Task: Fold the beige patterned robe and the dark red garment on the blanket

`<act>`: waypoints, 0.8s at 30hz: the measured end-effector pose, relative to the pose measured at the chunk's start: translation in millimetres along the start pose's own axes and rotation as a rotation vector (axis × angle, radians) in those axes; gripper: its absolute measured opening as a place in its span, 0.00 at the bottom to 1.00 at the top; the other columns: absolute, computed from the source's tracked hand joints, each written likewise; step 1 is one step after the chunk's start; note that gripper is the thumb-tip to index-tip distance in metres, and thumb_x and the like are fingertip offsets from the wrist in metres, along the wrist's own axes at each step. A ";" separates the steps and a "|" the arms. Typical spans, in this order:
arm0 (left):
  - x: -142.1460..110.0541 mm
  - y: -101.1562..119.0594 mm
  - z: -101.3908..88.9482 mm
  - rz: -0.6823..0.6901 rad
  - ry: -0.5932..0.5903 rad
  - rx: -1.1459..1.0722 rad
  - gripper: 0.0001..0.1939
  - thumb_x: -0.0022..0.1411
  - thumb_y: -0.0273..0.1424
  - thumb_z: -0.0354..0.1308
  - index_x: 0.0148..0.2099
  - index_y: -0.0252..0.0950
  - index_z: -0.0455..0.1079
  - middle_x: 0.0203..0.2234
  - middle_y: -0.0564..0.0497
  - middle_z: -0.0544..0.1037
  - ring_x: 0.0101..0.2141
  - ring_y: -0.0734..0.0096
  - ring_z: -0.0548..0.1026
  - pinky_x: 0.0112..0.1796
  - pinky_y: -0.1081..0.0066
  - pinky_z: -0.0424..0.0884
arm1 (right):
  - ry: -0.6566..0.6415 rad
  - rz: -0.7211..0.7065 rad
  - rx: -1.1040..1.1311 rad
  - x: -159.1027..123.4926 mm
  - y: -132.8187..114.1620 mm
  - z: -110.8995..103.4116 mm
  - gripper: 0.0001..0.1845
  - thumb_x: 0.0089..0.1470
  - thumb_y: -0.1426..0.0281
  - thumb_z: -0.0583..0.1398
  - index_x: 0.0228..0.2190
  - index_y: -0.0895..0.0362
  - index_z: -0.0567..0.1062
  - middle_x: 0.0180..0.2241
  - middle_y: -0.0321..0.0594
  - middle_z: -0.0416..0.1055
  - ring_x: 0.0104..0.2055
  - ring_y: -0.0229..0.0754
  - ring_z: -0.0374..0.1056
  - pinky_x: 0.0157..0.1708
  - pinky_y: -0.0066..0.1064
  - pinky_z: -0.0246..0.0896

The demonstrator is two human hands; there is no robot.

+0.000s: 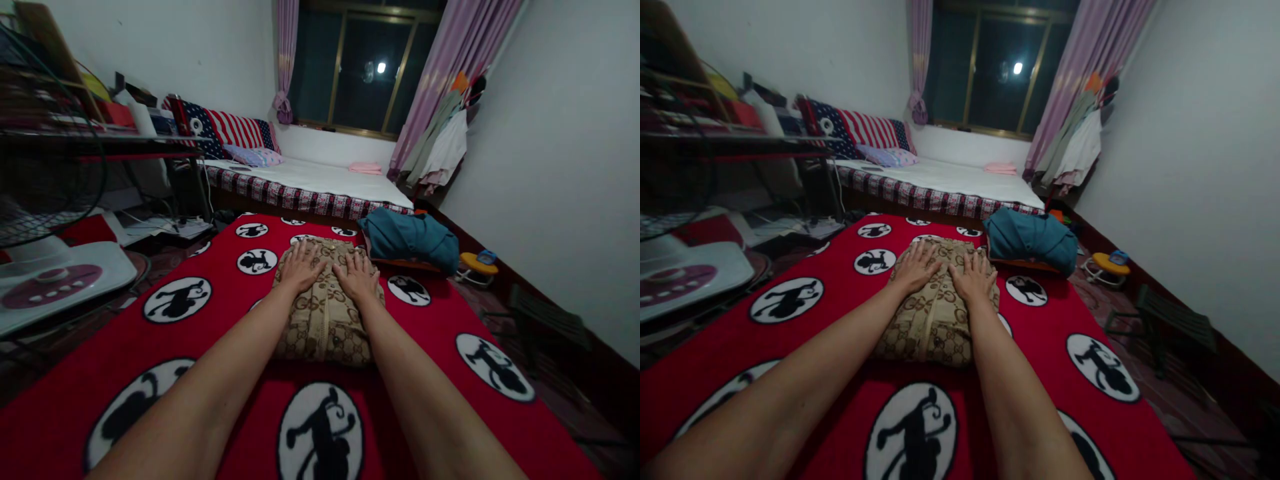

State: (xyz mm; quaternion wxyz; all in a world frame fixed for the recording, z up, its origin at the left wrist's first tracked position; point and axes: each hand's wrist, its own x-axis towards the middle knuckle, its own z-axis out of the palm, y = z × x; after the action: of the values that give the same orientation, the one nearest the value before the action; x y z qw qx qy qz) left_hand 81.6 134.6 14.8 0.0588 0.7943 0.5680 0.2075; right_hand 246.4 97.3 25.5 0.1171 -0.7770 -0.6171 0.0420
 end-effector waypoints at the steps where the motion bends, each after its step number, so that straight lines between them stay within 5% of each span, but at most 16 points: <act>1: -2.9 -1.9 -0.7 -0.016 -0.020 0.007 0.37 0.66 0.54 0.34 0.70 0.41 0.42 0.69 0.44 0.37 0.67 0.56 0.36 0.63 0.54 0.40 | -0.033 0.015 0.005 -2.7 1.8 -1.7 0.40 0.57 0.42 0.35 0.66 0.46 0.44 0.69 0.33 0.29 0.70 0.48 0.24 0.62 0.60 0.26; 10: -47.1 -19.6 -23.9 -0.048 -0.338 0.055 0.37 0.68 0.50 0.31 0.71 0.33 0.37 0.68 0.40 0.36 0.67 0.55 0.38 0.61 0.51 0.47 | -0.260 -0.039 -0.035 -36.3 29.4 -17.9 0.40 0.60 0.47 0.39 0.66 0.54 0.42 0.69 0.42 0.27 0.70 0.47 0.26 0.63 0.53 0.37; 15: -95.8 -14.9 -62.3 -0.006 -0.338 0.066 0.28 0.68 0.43 0.40 0.64 0.35 0.58 0.64 0.40 0.57 0.63 0.52 0.56 0.57 0.48 0.56 | -0.146 -0.114 -0.080 -74.4 36.6 -44.5 0.25 0.60 0.58 0.50 0.54 0.55 0.69 0.59 0.50 0.63 0.61 0.52 0.57 0.57 0.46 0.50; 17: -123.7 -8.3 -79.1 0.029 -0.247 0.046 0.22 0.69 0.40 0.41 0.55 0.37 0.68 0.57 0.42 0.69 0.58 0.54 0.65 0.56 0.50 0.59 | 0.065 -0.141 -0.032 -101.5 32.9 -55.2 0.19 0.59 0.65 0.51 0.46 0.56 0.75 0.50 0.49 0.71 0.55 0.50 0.63 0.55 0.42 0.51; 20: -168.6 -4.9 -91.7 0.233 0.055 -0.086 0.21 0.70 0.38 0.39 0.50 0.38 0.71 0.49 0.45 0.75 0.52 0.62 0.70 0.55 0.59 0.61 | 0.436 -0.330 0.204 -154.4 22.0 -57.7 0.13 0.58 0.68 0.53 0.39 0.56 0.75 0.40 0.45 0.75 0.45 0.45 0.69 0.45 0.33 0.58; 22: -192.1 -10.8 -89.1 0.420 0.174 -0.125 0.20 0.67 0.42 0.48 0.55 0.39 0.68 0.52 0.45 0.72 0.52 0.61 0.68 0.57 0.57 0.59 | 0.394 -0.449 0.342 -189.1 14.0 -49.2 0.11 0.58 0.66 0.54 0.34 0.56 0.75 0.31 0.40 0.76 0.33 0.41 0.71 0.34 0.29 0.59; 24: -205.0 -20.7 -80.5 0.517 0.168 -0.079 0.29 0.60 0.41 0.58 0.61 0.41 0.61 0.56 0.44 0.68 0.55 0.56 0.65 0.58 0.52 0.57 | 0.236 -0.516 0.397 -214.3 7.4 -36.5 0.10 0.58 0.66 0.56 0.31 0.55 0.76 0.27 0.38 0.76 0.29 0.39 0.71 0.30 0.27 0.58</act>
State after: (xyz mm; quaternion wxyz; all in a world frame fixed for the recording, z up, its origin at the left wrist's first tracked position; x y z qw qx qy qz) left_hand -23.5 -59.7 27.2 -0.0124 0.8899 0.3409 0.3028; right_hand 210.7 -116.6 42.1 0.3432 -0.5571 -0.7552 0.0401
